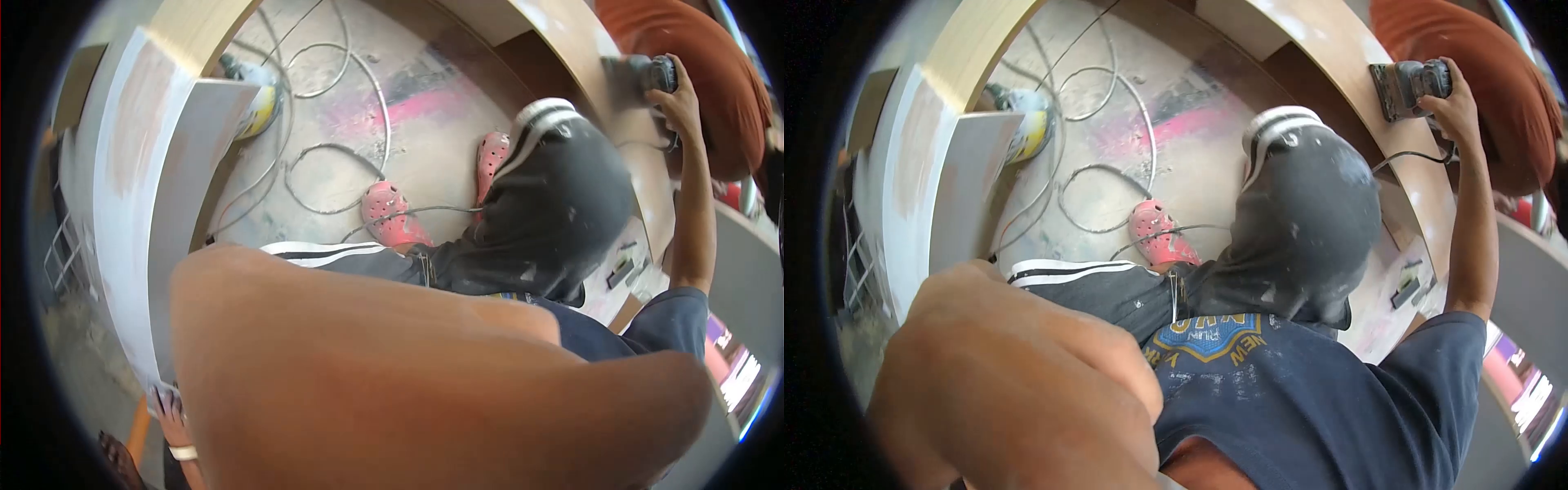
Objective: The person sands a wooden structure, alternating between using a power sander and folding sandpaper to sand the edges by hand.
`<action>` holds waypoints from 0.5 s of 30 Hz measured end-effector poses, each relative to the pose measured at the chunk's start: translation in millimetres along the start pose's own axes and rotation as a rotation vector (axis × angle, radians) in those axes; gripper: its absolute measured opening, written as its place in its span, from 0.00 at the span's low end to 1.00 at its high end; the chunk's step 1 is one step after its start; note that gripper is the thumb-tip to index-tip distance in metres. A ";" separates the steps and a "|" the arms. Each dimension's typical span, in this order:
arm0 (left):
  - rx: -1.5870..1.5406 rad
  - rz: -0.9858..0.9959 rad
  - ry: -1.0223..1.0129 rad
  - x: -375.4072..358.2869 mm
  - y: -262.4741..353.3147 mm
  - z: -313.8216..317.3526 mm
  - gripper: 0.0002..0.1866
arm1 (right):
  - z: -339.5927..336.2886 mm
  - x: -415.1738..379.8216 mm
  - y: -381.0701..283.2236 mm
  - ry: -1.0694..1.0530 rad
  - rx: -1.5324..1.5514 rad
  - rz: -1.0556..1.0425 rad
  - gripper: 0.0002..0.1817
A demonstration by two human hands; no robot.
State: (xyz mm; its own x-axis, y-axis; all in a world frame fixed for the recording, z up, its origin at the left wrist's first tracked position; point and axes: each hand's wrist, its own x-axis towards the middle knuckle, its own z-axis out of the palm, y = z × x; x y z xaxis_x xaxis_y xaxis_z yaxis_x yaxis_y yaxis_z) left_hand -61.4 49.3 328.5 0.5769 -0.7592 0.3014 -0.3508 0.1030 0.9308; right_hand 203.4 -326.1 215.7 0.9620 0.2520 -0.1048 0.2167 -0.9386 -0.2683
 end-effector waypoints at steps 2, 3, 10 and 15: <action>0.056 0.000 -0.006 5.1 0.5 -0.6 0.26 | 8.1 27.8 -6.0 0.030 -0.012 -0.183 0.42; 0.087 -0.007 -0.009 7.8 1.3 -1.0 0.27 | 13.4 42.1 -10.1 0.027 0.030 -0.226 0.41; 0.160 -0.063 -0.051 25.4 -11.4 -33.4 0.30 | 12.0 72.5 -54.0 -0.042 -0.082 -0.307 0.41; 0.232 -0.246 -0.049 23.3 -54.6 -78.8 0.32 | -2.7 8.0 17.7 -0.085 -0.094 -0.188 0.43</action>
State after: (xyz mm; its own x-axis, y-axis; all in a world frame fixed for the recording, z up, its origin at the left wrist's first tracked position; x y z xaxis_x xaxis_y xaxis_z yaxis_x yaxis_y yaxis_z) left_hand 29.4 76.6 300.9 0.6311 -0.7735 0.0583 -0.3670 -0.2315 0.9010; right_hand 215.3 -341.4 212.7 0.8869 0.4394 -0.1426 0.4089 -0.8903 -0.2002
